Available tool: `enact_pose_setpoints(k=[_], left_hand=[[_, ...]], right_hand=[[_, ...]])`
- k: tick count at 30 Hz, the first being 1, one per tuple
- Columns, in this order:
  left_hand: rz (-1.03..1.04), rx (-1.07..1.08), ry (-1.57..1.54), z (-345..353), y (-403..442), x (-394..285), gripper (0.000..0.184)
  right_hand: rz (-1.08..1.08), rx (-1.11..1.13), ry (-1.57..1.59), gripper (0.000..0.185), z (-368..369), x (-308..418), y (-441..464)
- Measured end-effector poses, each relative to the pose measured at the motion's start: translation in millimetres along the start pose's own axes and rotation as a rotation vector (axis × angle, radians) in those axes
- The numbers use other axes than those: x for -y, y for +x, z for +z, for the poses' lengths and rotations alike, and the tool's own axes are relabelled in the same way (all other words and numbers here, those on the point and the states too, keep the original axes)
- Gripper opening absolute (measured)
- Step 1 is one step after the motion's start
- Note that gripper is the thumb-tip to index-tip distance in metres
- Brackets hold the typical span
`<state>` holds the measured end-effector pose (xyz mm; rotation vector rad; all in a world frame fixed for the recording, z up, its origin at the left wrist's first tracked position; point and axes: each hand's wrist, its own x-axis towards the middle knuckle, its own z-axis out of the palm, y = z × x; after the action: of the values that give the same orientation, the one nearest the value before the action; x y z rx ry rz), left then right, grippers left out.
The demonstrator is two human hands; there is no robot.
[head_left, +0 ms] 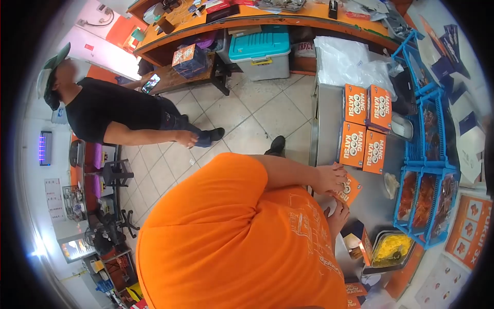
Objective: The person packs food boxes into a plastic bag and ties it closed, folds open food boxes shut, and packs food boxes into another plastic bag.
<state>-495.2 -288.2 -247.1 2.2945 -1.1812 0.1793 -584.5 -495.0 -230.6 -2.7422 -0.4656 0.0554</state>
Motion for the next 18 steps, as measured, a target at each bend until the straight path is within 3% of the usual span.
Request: enact_pose_setpoints(k=[3, 6, 12, 14, 18], left_hand=[[-0.074, 0.101, -0.084, -3, 2, 1, 0.042], [-0.054, -0.027, -0.107, 7, -5, 4, 0.047], [-0.093, -0.044, -0.116, 15, -3, 2, 0.047], [-0.167, -0.019, -0.171, 14, -1, -3, 0.047], [-0.165, 0.011, -0.132, 15, 3, -2, 0.049]], right_hand=[[0.043, -0.067, 0.029, 0.052, 1, 1, 4], [-0.001, -0.084, 0.074, 0.049, 6, -3, 3], [0.006, -0.013, 0.096, 0.046, 4, -3, 5], [0.154, 0.134, 0.022, 0.042, -3, -5, 4], [0.170, 0.172, 0.063, 0.039, -22, 6, 18]])
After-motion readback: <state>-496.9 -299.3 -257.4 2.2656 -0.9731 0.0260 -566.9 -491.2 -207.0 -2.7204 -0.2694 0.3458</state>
